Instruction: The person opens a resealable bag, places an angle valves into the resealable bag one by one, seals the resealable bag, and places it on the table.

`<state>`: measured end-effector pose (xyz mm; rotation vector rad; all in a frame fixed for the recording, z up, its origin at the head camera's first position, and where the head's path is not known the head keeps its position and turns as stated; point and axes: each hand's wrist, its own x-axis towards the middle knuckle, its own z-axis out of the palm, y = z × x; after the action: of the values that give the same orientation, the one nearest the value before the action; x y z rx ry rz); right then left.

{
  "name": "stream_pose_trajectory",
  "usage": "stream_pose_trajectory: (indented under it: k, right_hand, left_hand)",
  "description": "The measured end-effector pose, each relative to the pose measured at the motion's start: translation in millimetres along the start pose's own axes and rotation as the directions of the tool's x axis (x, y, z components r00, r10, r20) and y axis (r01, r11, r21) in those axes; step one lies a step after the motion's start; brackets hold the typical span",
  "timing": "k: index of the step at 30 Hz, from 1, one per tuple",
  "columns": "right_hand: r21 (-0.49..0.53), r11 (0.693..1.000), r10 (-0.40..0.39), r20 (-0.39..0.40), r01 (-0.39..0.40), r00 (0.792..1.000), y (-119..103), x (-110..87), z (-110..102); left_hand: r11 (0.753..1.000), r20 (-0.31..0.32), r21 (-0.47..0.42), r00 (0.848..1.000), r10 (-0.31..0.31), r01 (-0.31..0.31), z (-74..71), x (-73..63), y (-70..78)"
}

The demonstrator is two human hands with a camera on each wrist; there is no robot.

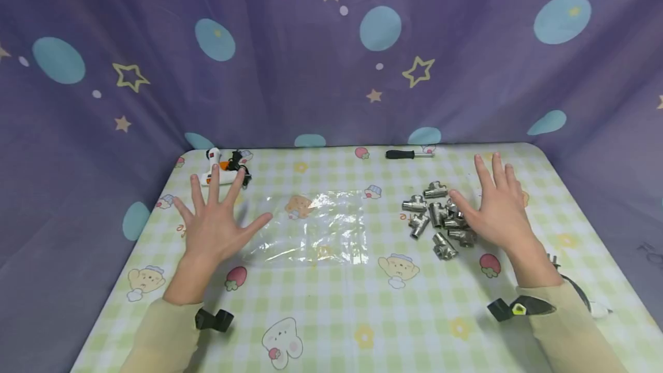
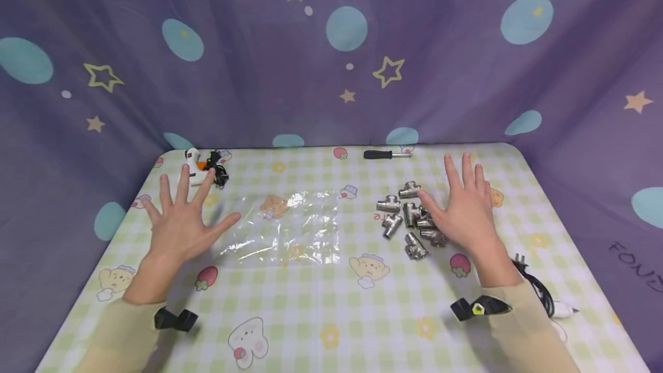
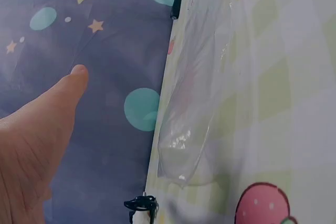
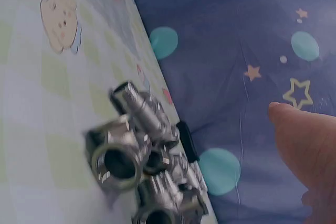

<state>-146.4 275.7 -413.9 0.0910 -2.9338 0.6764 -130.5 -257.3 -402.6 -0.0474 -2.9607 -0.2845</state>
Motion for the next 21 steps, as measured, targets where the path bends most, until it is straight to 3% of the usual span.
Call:
stream_pose_trajectory:
  k: [5,11,21]
  right_hand:
    - [0.029,0.996,-0.079,-0.027,0.080,0.997,-17.8,4.2,2.8]
    - [0.092,0.988,-0.120,-0.005,0.120,0.993,-37.9,5.0,8.8]
    - [0.170,0.964,-0.206,-0.023,0.207,0.978,-69.4,8.6,32.4]
  left_hand:
    - [0.999,-0.012,-0.035,1.000,0.026,-0.027,1.6,2.7,5.2]
    - [0.996,-0.030,-0.047,0.997,0.072,-0.073,8.3,7.4,18.6]
    - [0.976,-0.017,-0.113,0.983,0.183,-0.184,22.9,15.5,60.4]
